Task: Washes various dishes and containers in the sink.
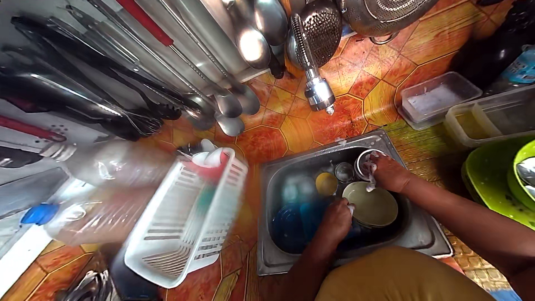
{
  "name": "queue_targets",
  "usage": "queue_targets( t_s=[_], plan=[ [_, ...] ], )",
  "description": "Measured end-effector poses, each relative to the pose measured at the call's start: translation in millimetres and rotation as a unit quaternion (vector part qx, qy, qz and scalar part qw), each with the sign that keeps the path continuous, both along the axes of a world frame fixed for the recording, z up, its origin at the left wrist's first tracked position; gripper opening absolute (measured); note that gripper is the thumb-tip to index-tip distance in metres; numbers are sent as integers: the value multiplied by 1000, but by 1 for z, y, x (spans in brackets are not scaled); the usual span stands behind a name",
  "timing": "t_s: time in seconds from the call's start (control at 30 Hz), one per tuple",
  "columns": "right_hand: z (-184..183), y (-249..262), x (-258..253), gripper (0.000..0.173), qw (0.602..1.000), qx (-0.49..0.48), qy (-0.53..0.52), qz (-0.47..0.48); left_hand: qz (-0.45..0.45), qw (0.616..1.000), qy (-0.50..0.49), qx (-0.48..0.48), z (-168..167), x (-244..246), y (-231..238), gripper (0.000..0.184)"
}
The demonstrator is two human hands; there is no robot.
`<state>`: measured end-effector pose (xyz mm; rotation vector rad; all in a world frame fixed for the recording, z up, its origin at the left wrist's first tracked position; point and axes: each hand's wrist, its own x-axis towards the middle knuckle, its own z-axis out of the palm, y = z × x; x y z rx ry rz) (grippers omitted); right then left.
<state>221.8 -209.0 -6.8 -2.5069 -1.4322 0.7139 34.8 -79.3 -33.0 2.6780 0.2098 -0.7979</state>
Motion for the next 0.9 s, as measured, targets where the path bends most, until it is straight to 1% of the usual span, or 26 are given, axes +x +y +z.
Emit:
queue_targets(
  t_s=[0.03, 0.1, 0.13, 0.2, 0.27, 0.33, 0.43, 0.47, 0.53, 0.57, 0.63, 0.7, 0.73, 0.8, 0.83, 0.9],
  plan=[
    [1, -1, 1, 48, 1000, 8, 3, 3, 25, 999, 20, -6, 0, 0, 0, 35],
    [2, -1, 0, 35, 1000, 2, 15, 7, 110, 992, 42, -42, -1, -1, -3, 33],
    [1, -2, -1, 32, 1000, -8, 20, 10, 158, 984, 41, -68, -2, -2, -4, 33],
    [-1, -3, -2, 32, 1000, -18, 19, 16, 269, 955, 19, -119, -5, -5, -7, 35],
    [1, -3, -2, 32, 1000, -19, 11, 21, 361, 922, 1, -141, -9, -6, -11, 39],
    [6, -1, 0, 30, 999, -24, 2, 26, 406, 903, 13, -143, -15, -6, -10, 45],
    [-2, 1, 2, 32, 999, -45, 15, 25, 445, 883, 53, -142, -24, -7, -12, 54],
    [-1, 1, 6, 34, 999, -30, 28, 15, 454, 878, 52, -144, -26, -5, -11, 53],
    [12, -2, 14, 40, 997, 37, 63, -17, 481, 860, 41, -167, -33, -2, -9, 49],
    [23, -6, 19, 38, 993, 78, 80, -37, 497, 847, 38, -185, -36, -2, -9, 47],
    [46, -16, 36, 28, 978, 167, 78, -94, 522, 824, 35, -218, -40, 0, -11, 44],
    [66, -26, 60, 18, 951, 251, 27, -177, 535, 810, 33, -237, -42, 2, -13, 41],
    [73, -30, 76, 18, 934, 273, -13, -230, 541, 805, 35, -243, -41, 2, -14, 41],
    [85, -36, 112, 27, 899, 251, -80, -350, 549, 796, 36, -253, -41, 2, -17, 39],
    [91, -40, 129, 34, 881, 229, -90, -404, 554, 791, 37, -258, -40, 2, -18, 39],
    [92, -47, 161, 50, 855, 179, -73, -481, 573, 771, 38, -275, -33, 1, -20, 37]
  ],
)
